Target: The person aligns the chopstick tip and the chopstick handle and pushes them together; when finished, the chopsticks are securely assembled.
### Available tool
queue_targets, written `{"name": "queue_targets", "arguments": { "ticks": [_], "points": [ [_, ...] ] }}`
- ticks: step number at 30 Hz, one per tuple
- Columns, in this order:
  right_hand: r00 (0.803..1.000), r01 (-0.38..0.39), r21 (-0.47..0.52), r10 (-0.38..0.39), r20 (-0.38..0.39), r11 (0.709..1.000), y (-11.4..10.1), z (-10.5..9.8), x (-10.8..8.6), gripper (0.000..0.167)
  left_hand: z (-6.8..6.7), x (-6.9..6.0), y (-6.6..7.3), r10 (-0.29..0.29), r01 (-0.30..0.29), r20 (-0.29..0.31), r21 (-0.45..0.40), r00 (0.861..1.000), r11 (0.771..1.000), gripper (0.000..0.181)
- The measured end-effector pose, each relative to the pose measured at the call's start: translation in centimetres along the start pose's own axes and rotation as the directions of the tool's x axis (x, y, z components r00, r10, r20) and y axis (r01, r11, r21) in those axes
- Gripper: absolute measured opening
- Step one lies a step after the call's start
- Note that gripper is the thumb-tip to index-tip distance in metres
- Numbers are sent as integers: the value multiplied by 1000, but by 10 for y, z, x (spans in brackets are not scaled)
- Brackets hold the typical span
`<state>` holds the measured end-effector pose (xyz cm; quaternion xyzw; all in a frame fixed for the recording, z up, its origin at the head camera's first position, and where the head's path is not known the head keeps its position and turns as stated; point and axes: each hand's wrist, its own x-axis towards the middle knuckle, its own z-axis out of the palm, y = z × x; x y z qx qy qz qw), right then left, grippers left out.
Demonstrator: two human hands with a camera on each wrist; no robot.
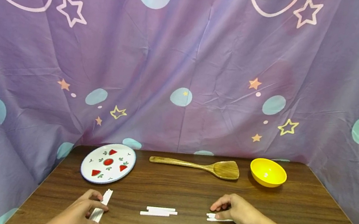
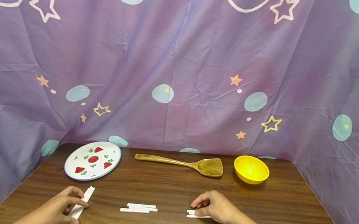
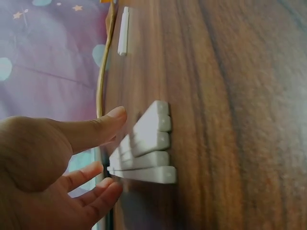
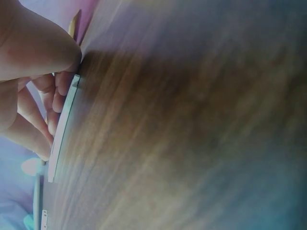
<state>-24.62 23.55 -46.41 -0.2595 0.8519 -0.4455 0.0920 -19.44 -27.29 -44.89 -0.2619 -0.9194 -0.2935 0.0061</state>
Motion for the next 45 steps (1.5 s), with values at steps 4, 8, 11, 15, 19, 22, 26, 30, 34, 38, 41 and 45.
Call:
{"name": "queue_targets", "arguments": {
  "ticks": [4, 8, 11, 15, 19, 22, 26, 30, 34, 38, 41, 45],
  "points": [
    [1000, 10, -6, -10, -1, 1000, 0, 0, 0, 19, -1, 5, 10, 4, 2, -59, 104, 998, 995, 41],
    [1000, 18, -15, -18, -4, 1000, 1, 0, 1, 19, 2, 16, 24, 14, -2, -111, 106, 994, 994, 40],
    [1000, 16, -14, -16, -5, 1000, 1, 1, 1, 19, 6, 26, 33, 39, -34, -115, 39, 993, 999, 39],
    [1000, 8, -8, -8, -4, 1000, 1, 1, 1, 19, 13, 39, 46, 23, -30, -84, -86, 996, 996, 41],
    [1000, -1, 2, 1, -5, 1000, 1, 1, 0, 18, 22, 54, 57, -13, 5, -46, -181, 999, 984, 42],
    [1000, -6, 7, 6, -4, 1000, 2, 1, 0, 19, 30, 63, 64, -12, 7, -23, -207, 1000, 978, 42],
    [1000, -7, 5, 7, -4, 1000, 2, 1, 0, 19, 40, 74, 71, 8, -6, 11, -230, 1000, 973, 40],
    [1000, -3, -5, 3, -3, 1000, 3, 1, 1, 19, 51, 85, 75, 19, -7, 48, -236, 999, 972, 38],
    [1000, -3, -9, 3, -1, 1000, 2, 0, 1, 19, 59, 94, 78, 17, 3, 84, -229, 996, 973, 37],
    [1000, -6, -10, 6, -3, 1000, 2, 0, 0, 19, 66, 103, 80, 30, -11, 89, -210, 996, 978, 35],
    [1000, -3, -17, 3, -5, 1000, 1, 0, 0, 19, 71, 109, 80, 42, -28, 69, -187, 997, 982, 31],
    [1000, 7, -30, -8, -3, 1000, 1, 1, 0, 18, 76, 114, 79, 49, -40, 48, -168, 998, 985, 26]
  ]
}}
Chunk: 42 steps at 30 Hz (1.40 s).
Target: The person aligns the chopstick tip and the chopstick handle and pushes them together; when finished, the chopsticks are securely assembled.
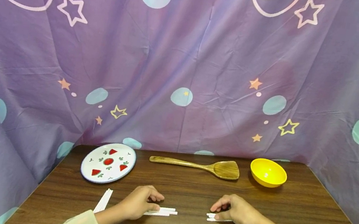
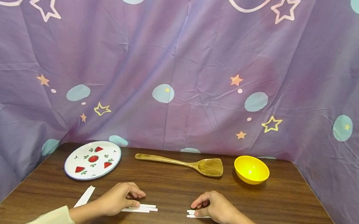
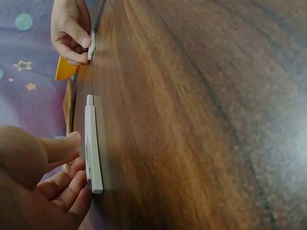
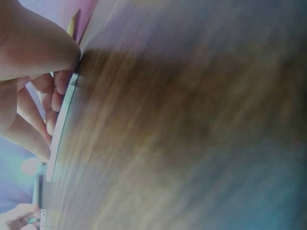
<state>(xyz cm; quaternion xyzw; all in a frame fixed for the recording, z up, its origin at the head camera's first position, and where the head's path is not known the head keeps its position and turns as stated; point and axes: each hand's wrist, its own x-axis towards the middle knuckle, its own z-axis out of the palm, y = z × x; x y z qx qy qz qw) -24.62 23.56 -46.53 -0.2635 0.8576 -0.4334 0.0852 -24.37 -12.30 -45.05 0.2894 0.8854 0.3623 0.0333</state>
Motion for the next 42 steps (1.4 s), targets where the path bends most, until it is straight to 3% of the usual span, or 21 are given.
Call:
{"name": "queue_targets", "arguments": {
  "ticks": [19, 30, 42],
  "points": [
    [1000, -12, 14, 12, 3, 1000, 0, 3, 0, 12, 8, 4, -1, 6, -7, 4, 55, 1000, 998, 7],
    [1000, 23, 0, -23, 18, 1000, -1, 3, 2, 11, 8, 6, 0, 4, -7, 36, 82, 999, 997, 10],
    [1000, -10, 90, 8, 29, 996, -2, 5, 3, 12, 8, 9, 3, 1, -3, 60, 31, 998, 999, 17]
  ]
}}
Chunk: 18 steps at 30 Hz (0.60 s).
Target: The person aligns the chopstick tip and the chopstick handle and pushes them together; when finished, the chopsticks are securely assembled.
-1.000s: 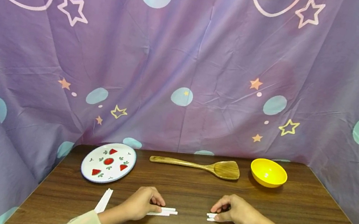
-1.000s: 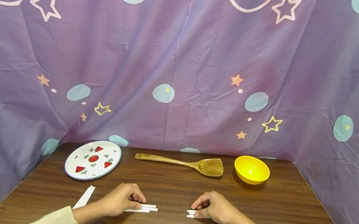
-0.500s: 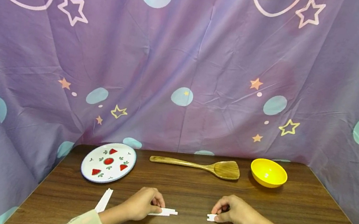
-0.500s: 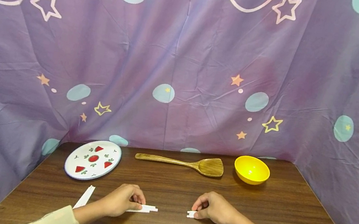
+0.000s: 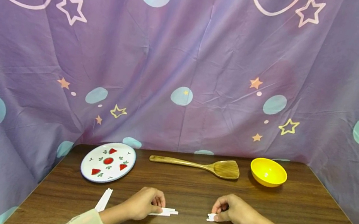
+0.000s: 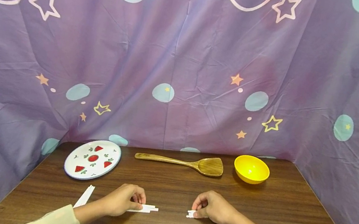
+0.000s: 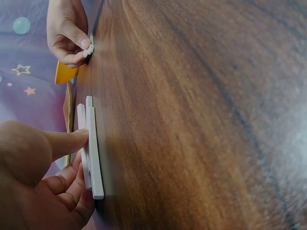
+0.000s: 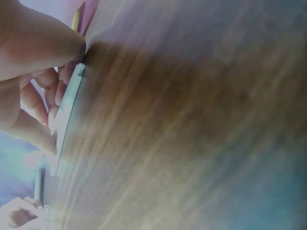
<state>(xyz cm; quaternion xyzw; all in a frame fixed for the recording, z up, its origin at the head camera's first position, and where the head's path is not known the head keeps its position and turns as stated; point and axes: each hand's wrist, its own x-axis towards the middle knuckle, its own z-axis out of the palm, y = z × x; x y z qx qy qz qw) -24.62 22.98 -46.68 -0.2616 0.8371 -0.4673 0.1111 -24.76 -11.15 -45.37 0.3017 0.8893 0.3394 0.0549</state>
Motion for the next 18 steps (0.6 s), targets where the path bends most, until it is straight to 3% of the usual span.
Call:
{"name": "queue_targets", "arguments": {
  "ticks": [12, 18],
  "points": [
    [1000, 1, 10, -2, 11, 1000, -2, -4, 0, 7, -1, 1, 1, -11, 11, 11, -10, 1000, 1000, 15],
    [1000, 21, -6, -21, -6, 1000, -2, -6, 2, 7, -6, 3, 3, 14, -14, 3, -1, 1000, 1000, 14]
  ]
}}
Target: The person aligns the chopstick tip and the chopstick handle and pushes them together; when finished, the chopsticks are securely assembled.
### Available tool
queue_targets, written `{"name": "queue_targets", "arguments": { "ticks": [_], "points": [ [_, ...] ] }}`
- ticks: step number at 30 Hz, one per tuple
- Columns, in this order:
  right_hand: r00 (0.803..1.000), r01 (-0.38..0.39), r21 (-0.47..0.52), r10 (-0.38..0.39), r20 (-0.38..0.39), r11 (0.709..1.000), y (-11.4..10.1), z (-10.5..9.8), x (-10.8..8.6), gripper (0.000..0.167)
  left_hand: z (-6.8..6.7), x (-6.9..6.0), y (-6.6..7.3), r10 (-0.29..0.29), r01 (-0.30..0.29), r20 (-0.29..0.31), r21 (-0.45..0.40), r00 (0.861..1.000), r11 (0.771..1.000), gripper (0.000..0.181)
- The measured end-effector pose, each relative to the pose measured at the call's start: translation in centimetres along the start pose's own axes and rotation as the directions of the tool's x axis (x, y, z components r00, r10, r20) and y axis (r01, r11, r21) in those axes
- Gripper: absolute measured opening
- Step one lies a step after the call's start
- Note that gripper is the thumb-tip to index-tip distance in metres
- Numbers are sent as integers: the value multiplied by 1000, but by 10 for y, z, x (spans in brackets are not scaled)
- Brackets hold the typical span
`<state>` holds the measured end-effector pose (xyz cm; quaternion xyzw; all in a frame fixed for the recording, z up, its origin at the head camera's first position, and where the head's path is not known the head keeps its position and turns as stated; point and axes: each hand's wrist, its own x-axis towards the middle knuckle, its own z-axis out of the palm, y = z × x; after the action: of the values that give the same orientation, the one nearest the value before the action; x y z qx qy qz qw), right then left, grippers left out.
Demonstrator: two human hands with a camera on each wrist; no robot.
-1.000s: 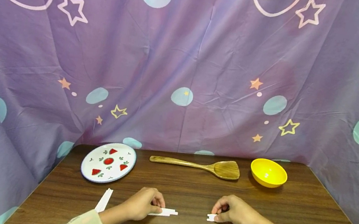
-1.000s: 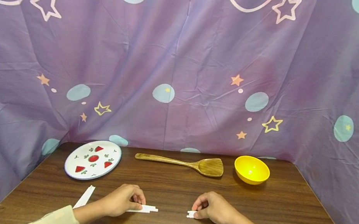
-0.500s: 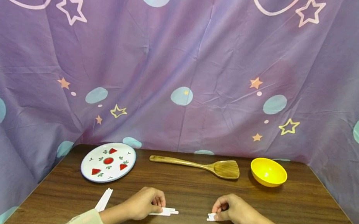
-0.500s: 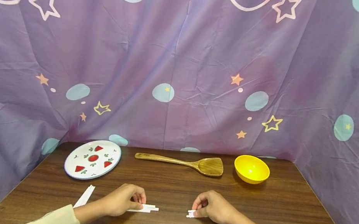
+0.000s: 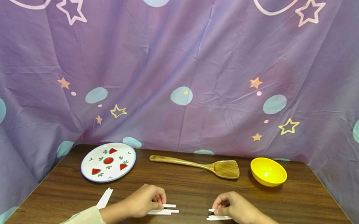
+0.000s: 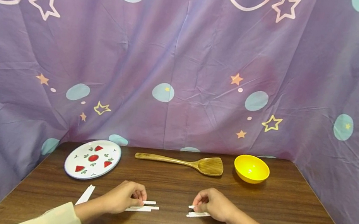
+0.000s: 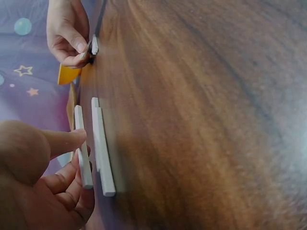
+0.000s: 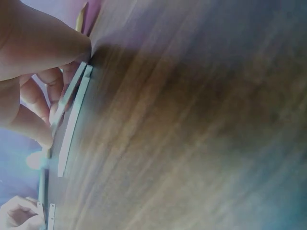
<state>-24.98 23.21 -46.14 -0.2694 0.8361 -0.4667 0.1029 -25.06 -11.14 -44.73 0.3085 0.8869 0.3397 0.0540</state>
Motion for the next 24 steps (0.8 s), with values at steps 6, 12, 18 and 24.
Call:
{"name": "queue_targets", "arguments": {
  "ticks": [6, 12, 18, 24],
  "points": [
    [1000, 19, -10, -19, -9, 1000, -4, -4, 1, 6, -5, 2, 3, 19, -19, -9, -7, 1000, 1000, 13],
    [999, 34, -9, -35, -17, 999, -11, -8, 2, 6, -10, 4, 10, 60, -59, -41, 29, 997, 998, 17],
    [1000, -7, 41, 6, 22, 999, -21, -13, 4, 6, -20, 7, 23, 88, -87, -44, 37, 995, 996, 19],
    [997, 64, 75, -67, 49, 995, -38, -15, 6, 7, -28, 6, 38, 77, -77, -15, -12, 997, 997, 19]
  ]
}}
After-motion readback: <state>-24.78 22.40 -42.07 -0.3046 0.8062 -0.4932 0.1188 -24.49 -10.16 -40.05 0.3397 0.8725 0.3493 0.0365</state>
